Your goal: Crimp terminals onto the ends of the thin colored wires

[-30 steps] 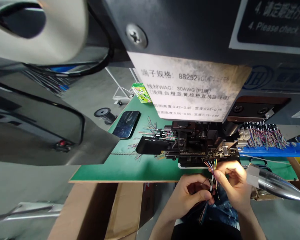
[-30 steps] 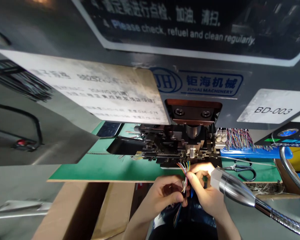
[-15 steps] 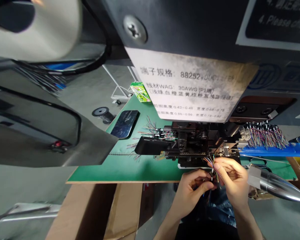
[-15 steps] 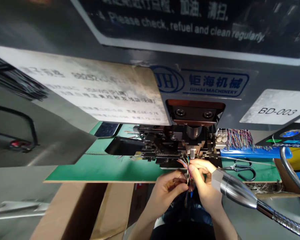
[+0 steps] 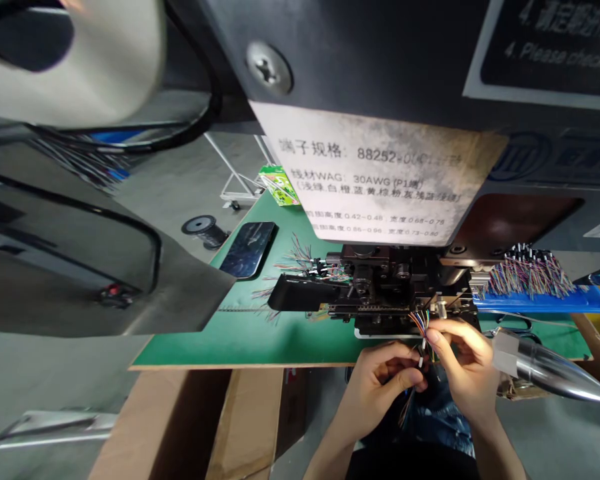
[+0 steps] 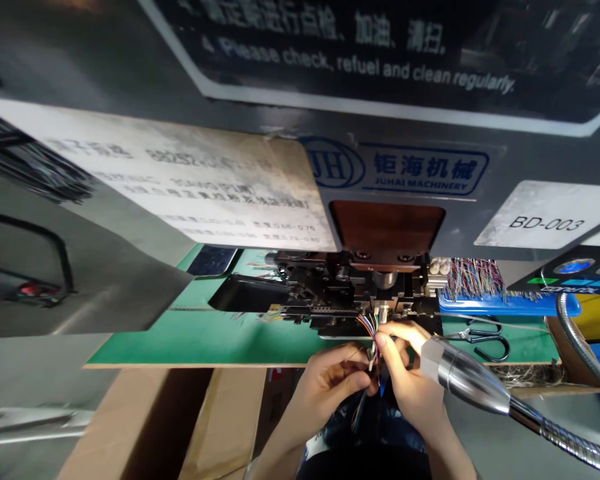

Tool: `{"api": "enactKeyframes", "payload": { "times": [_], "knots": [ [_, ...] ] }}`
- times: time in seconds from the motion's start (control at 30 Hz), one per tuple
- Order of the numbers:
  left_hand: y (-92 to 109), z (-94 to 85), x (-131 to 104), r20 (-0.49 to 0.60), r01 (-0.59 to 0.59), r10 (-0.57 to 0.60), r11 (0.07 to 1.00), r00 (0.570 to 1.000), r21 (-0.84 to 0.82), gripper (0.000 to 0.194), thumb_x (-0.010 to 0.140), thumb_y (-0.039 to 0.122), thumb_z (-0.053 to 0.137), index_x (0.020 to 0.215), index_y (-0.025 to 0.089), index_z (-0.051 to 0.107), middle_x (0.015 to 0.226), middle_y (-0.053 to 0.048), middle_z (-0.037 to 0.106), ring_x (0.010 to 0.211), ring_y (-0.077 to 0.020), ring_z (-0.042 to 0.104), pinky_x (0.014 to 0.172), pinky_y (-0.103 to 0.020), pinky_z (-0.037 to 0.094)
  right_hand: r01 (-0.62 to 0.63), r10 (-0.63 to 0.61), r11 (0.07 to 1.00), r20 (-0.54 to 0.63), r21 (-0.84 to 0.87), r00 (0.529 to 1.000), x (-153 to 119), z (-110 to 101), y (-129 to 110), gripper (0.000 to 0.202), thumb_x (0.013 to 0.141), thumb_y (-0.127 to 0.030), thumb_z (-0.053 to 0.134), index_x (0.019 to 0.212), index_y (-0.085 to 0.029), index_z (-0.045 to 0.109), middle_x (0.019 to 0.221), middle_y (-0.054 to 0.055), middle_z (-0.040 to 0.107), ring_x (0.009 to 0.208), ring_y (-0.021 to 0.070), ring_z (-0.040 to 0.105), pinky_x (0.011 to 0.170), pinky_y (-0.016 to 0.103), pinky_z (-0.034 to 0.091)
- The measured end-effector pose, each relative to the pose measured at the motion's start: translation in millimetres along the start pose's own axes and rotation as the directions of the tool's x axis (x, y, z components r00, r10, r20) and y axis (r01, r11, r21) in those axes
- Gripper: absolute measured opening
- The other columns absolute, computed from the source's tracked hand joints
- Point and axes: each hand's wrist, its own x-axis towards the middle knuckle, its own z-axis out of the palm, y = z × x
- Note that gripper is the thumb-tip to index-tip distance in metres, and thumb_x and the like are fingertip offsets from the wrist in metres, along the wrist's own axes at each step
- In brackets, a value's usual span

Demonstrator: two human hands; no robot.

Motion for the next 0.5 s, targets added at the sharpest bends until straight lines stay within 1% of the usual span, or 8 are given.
{"api": "enactKeyframes", "payload": {
  "times": [0.07,0.1,0.13,0.23,0.3,0.33,0.4,0.5],
  "knots": [
    [3.0,-3.3,-1.6,0.065,0.034,-0.031,0.998,0.997,-0.046,0.049,0.069,0.058,0.1,0.078,0.015,0.078,0.07,-0.002,0.074,0.058,-0.0151,0.071,0.063,-0.025,0.059,0.102,-0.102,0.993,0.006,-0.052,0.995,1.7,-5.1,-2.2,0.007,0.096,-0.024,0.079,0.093,-0.027,0.085,0.09,0.003,0.078,0.077,0.0207,0.073,0.069,0.032,0.059],
    [4.2,-4.8,-2.3,0.093,0.049,-0.043,0.996,0.995,-0.068,0.05,0.067,0.058,0.101,0.077,0.015,0.077,0.072,-0.003,0.074,0.056,-0.0144,0.07,0.06,-0.025,0.058,0.116,-0.115,0.992,0.016,-0.05,0.993,1.4,-6.8,-3.6,0.008,0.096,-0.024,0.079,0.09,-0.027,0.083,0.094,0.004,0.078,0.083,0.0221,0.074,0.073,0.034,0.06],
    [5.1,-6.1,-2.8,0.113,0.062,-0.052,0.994,0.992,-0.086,0.051,0.066,0.058,0.101,0.076,0.015,0.077,0.073,-0.003,0.074,0.054,-0.014,0.069,0.058,-0.025,0.057,0.099,-0.098,0.995,0.033,-0.032,0.995,0.3,-7.6,-4.8,0.01,0.096,-0.024,0.078,0.087,-0.026,0.081,0.095,0.005,0.078,0.085,0.0227,0.074,0.074,0.034,0.06],
    [4.7,-7.2,-2.5,0.134,0.08,-0.065,0.991,0.989,-0.108,0.051,0.065,0.058,0.102,0.075,0.015,0.077,0.074,-0.003,0.074,0.053,-0.0133,0.068,0.056,-0.024,0.056,-0.078,0.074,0.994,0.051,0.07,0.996,-6.7,-5.4,-5.5,0.01,0.098,-0.03,0.078,0.089,-0.025,0.078,0.089,0.004,0.079,0.074,0.0206,0.073,0.065,0.031,0.058],
    [2.4,-5.8,-0.9,0.125,0.074,-0.061,0.992,0.99,-0.103,0.05,0.066,0.057,0.102,0.076,0.015,0.078,0.074,-0.003,0.075,0.056,-0.0132,0.07,0.058,-0.024,0.057,-0.196,0.196,0.971,0.012,0.139,0.981,-11.1,-1.4,-3.9,0.009,0.097,-0.034,0.08,0.095,-0.026,0.079,0.088,0.003,0.081,0.069,0.0196,0.073,0.06,0.03,0.058],
    [1.0,-4.7,0.2,0.114,0.068,-0.056,0.993,0.992,-0.097,0.05,0.067,0.057,0.101,0.077,0.015,0.078,0.074,-0.003,0.075,0.057,-0.0134,0.07,0.06,-0.024,0.058,-0.23,0.235,0.958,-0.008,0.168,0.972,-12.4,0.7,-2.9,0.009,0.097,-0.035,0.081,0.097,-0.026,0.08,0.089,0.003,0.083,0.068,0.0195,0.073,0.06,0.03,0.058],
    [-1.8,-2.8,2.2,0.086,0.051,-0.044,0.996,0.995,-0.077,0.051,0.068,0.059,0.1,0.079,0.015,0.078,0.072,-0.003,0.076,0.059,-0.0144,0.072,0.065,-0.025,0.06,-0.26,0.269,0.943,-0.019,0.206,0.963,-12.7,4.1,-0.6,0.009,0.096,-0.035,0.081,0.098,-0.026,0.082,0.09,0.003,0.085,0.066,0.0194,0.074,0.06,0.031,0.06],
    [-5.1,-1.7,3.6,0.045,0.04,-0.039,0.999,0.998,-0.017,0.054,0.07,0.063,0.098,0.081,0.014,0.078,0.071,-0.005,0.077,0.063,-0.0179,0.074,0.07,-0.029,0.062,-0.261,0.271,0.939,-0.016,0.223,0.962,-9.6,6.1,1.9,0.008,0.095,-0.034,0.081,0.098,-0.027,0.084,0.083,0.002,0.085,0.057,0.0173,0.07,0.055,0.029,0.058]
  ]
}}
